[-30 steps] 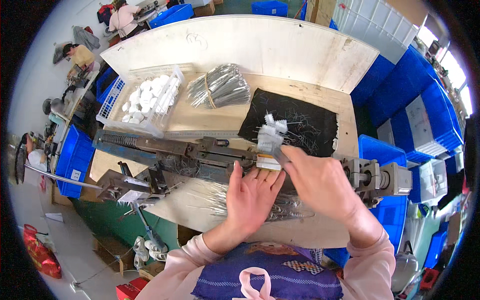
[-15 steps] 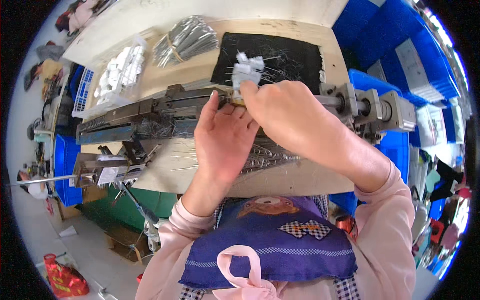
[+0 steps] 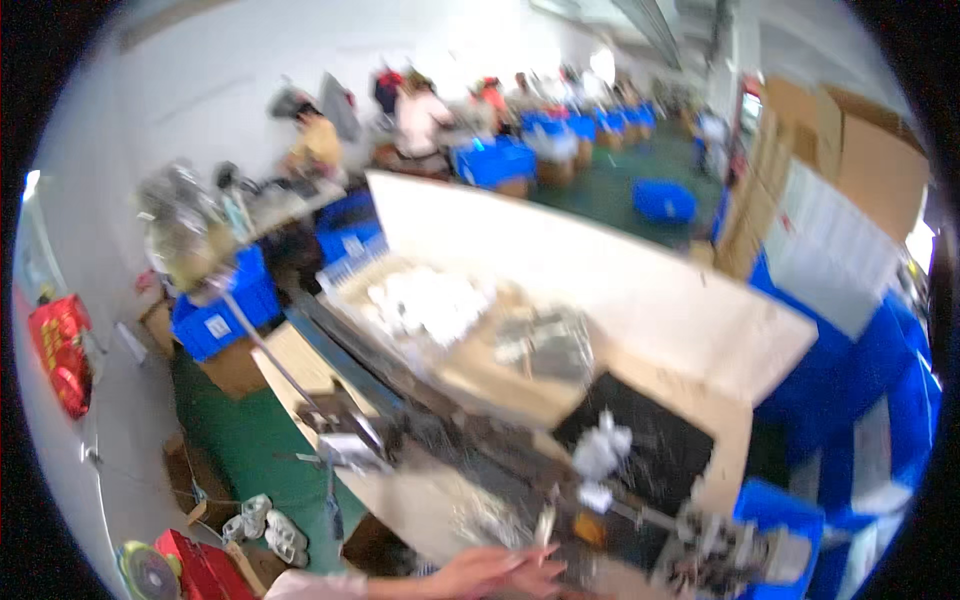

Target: The person manufactures small wire brushes by placing bristle segments between wire stems in a twisting machine fixture, twisting the wires to secure the bristles, and removing the finished brushes.

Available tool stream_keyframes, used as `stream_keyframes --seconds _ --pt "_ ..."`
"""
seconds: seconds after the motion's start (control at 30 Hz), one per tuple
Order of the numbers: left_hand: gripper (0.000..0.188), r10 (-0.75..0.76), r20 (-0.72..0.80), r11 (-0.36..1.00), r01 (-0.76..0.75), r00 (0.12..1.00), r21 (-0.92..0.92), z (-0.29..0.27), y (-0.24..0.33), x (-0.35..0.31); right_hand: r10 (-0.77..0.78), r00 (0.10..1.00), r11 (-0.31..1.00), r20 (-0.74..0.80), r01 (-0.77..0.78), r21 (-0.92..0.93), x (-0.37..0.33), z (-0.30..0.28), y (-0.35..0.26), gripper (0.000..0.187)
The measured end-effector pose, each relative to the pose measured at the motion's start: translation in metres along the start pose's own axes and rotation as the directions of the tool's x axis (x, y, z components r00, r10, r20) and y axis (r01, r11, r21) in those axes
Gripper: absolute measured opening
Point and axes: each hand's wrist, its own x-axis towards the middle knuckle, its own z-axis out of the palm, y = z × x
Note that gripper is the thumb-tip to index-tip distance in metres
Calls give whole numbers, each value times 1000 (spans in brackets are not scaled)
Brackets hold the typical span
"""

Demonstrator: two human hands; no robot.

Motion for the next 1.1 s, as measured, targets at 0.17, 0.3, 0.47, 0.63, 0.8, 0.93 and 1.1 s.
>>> stream_keyframes --seconds 0.17,0.3,0.47,0.63,0.8,0.93,1.1 --pt "87 -16 -922 30 922 386 385 -18 -7 -124 -42 887 872 -460 257 416 4 -70 -1 32" --pt "95 -93 -984 -186 973 -153 -134 -68 23 -219 251 862 804 -440 67 591 -10 -95 4 29" --pt "103 -202 -931 6 950 -304 -312 -56 -2 -228 354 710 750 -608 173 638 -5 -132 5 10" --pt "66 -372 -704 899 425 605 -110 9 36 -60 361 784 693 -505 136 708 11 -152 6 9" --pt "49 -437 -35 857 404 899 -321 20 57 33 -113 606 774 -787 550 313 57 -171 -32 11" --pt "35 -472 -96 878 477 877 46 0 18 -6 147 716 922 -683 150 356 63 -182 -7 17" --pt "24 -143 -267 988 155 953 26 22 -24 -1 -3 795 998 -607 45 53 79 -175 17 31"
